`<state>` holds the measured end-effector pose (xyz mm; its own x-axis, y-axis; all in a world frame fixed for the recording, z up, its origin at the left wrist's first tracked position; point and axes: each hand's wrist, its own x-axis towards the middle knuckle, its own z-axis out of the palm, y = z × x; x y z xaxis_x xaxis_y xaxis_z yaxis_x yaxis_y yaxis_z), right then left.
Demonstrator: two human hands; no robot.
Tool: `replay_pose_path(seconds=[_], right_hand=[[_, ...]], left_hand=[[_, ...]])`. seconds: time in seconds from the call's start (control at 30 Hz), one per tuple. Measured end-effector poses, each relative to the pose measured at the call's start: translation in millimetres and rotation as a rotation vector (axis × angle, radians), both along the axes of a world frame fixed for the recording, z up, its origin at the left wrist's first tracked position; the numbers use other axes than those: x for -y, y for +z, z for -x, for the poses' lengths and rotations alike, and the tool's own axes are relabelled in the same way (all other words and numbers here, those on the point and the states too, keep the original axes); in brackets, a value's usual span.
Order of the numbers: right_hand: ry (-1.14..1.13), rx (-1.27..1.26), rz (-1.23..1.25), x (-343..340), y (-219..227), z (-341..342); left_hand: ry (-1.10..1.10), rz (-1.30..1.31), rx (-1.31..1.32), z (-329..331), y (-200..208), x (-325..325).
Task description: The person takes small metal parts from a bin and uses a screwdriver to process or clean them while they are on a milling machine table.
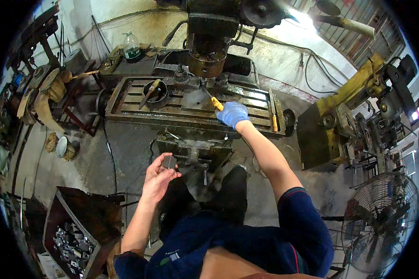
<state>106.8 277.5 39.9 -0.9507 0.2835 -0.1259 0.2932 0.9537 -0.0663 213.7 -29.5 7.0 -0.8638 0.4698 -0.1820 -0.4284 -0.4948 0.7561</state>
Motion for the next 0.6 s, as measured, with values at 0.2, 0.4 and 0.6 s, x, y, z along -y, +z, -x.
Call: replay_pose_path(seconds=[0.2, 0.4, 0.6], right_hand=[[-0.024, 0.021, 0.048, -4, -6, -9], [0.360, 0.179, 0.262, -4, 4, -124], [0.425, 0.004, 0.355, 5, -2, -173]], left_hand=[[-0.026, 0.104, -0.035, 12, -4, 2], [-0.082, 0.055, 0.093, 41, -19, -25], [-0.167, 0.069, 0.102, 66, -32, -63]])
